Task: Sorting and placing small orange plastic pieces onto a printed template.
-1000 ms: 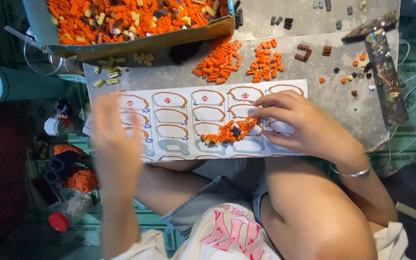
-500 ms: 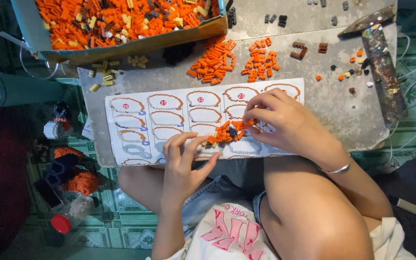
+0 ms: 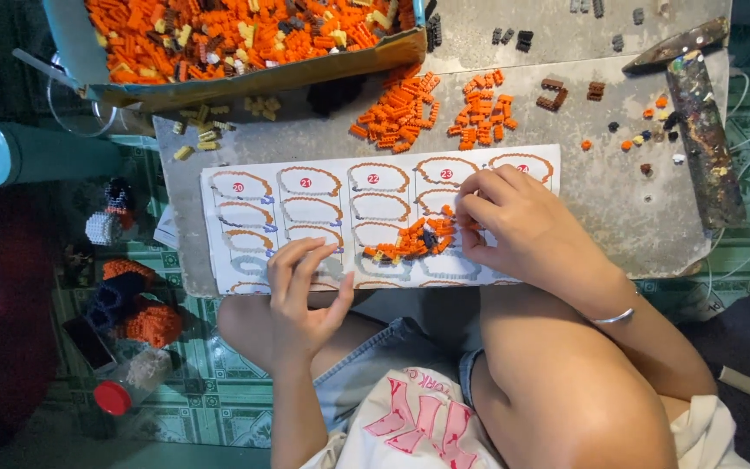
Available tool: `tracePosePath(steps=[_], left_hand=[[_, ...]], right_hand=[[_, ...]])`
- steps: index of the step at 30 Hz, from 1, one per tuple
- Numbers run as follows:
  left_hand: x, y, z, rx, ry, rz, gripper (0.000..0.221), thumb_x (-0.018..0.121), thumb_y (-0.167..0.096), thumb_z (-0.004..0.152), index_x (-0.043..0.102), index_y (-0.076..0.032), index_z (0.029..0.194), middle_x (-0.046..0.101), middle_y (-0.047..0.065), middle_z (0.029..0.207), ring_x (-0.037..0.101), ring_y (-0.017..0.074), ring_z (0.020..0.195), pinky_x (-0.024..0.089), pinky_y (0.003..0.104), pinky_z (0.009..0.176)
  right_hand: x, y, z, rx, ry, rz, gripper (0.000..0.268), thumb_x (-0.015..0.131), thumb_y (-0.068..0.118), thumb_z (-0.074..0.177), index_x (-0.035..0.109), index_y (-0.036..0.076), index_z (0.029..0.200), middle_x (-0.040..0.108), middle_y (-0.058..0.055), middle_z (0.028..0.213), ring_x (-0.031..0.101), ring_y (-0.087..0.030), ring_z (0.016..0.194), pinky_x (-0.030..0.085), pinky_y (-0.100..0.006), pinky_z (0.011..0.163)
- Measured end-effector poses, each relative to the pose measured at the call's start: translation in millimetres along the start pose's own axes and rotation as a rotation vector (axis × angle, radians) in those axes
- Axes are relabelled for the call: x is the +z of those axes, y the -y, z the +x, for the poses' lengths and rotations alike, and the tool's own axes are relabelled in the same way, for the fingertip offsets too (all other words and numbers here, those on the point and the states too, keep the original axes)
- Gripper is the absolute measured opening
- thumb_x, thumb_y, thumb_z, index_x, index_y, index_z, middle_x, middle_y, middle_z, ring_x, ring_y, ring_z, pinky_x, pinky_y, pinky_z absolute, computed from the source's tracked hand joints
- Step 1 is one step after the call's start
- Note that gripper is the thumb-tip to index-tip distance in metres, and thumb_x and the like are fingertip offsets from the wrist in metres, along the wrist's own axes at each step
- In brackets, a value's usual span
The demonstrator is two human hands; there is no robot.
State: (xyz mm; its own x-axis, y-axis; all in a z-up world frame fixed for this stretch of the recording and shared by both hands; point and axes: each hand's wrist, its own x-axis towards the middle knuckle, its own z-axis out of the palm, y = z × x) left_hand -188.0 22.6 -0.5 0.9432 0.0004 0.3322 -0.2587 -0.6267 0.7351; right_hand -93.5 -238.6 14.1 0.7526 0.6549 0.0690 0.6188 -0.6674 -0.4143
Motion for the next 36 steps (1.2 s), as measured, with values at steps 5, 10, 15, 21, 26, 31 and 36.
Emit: tracePosePath(steps=[5, 10, 15, 21, 26, 31, 36], left_hand=[[0, 7, -3, 0.037, -0.075, 0.032, 0.027, 0.070, -0.004, 0.078, 0.063, -0.002, 0.104, 0.055, 0.011, 0.106, 0.054, 0.0295, 0.103, 0.045, 0.041, 0.091], [0, 1, 6, 0.050, -0.073, -0.011, 0.024, 0.067, -0.002, 0.079, 0.064, -0.002, 0.103, 0.057, 0.011, 0.102, 0.057, 0.0290, 0.101, 0.046, 0.041, 0.090], [4, -2, 19, 0.123, -0.080, -0.034, 0.023, 0.066, 0.002, 0.078, 0.065, -0.001, 0.100, 0.061, 0.011, 0.098, 0.060, 0.0290, 0.096, 0.046, 0.041, 0.088], [-21, 22, 4, -0.082, -0.496, 0.270, 0.022, 0.042, 0.001, 0.096, 0.047, 0.006, 0.117, 0.054, 0.015, 0.109, 0.053, 0.0293, 0.103, 0.039, 0.042, 0.096], [-13, 47, 9, -0.150, -0.640, 0.144, 0.028, 0.030, -0.001, 0.099, 0.035, 0.000, 0.127, 0.045, 0.015, 0.121, 0.045, 0.0269, 0.113, 0.035, 0.038, 0.104], [-7, 42, 15, -0.132, -0.627, 0.359, 0.025, 0.028, -0.006, 0.102, 0.044, 0.006, 0.117, 0.049, 0.017, 0.111, 0.048, 0.0293, 0.102, 0.042, 0.038, 0.093], [-9, 38, 16, -0.164, -0.566, 0.437, 0.024, 0.029, 0.001, 0.099, 0.046, 0.002, 0.116, 0.054, 0.015, 0.110, 0.053, 0.0296, 0.100, 0.041, 0.038, 0.092]], right_hand=[[-4, -1, 0, 0.019, 0.009, 0.056, 0.018, 0.076, 0.012, 0.070, 0.069, 0.007, 0.085, 0.063, -0.011, 0.091, 0.062, -0.026, 0.086, 0.053, -0.032, 0.072], [-11, 2, 2, 0.040, 0.029, 0.113, 0.016, 0.076, 0.011, 0.070, 0.069, 0.006, 0.085, 0.064, -0.011, 0.090, 0.063, -0.026, 0.086, 0.053, -0.032, 0.073], [-16, 4, 4, 0.044, -0.006, 0.166, 0.015, 0.077, 0.009, 0.068, 0.068, 0.006, 0.080, 0.064, -0.011, 0.088, 0.064, -0.026, 0.082, 0.053, -0.031, 0.071], [-18, 4, 2, 0.045, -0.023, 0.271, 0.013, 0.073, 0.008, 0.072, 0.063, 0.005, 0.080, 0.062, -0.011, 0.088, 0.064, -0.030, 0.084, 0.053, -0.034, 0.070], [-26, 1, 3, 0.079, 0.046, 0.428, 0.008, 0.067, 0.006, 0.078, 0.063, 0.003, 0.083, 0.060, -0.010, 0.087, 0.061, -0.025, 0.079, 0.051, -0.031, 0.068], [-31, 3, 5, 0.101, 0.045, 0.461, 0.007, 0.065, 0.006, 0.083, 0.061, 0.003, 0.087, 0.059, -0.007, 0.083, 0.058, -0.017, 0.073, 0.049, -0.026, 0.070], [-37, 4, 4, 0.178, 0.075, 0.583, 0.004, 0.063, 0.006, 0.083, 0.063, 0.006, 0.087, 0.066, -0.003, 0.084, 0.062, -0.013, 0.078, 0.053, -0.022, 0.072]])
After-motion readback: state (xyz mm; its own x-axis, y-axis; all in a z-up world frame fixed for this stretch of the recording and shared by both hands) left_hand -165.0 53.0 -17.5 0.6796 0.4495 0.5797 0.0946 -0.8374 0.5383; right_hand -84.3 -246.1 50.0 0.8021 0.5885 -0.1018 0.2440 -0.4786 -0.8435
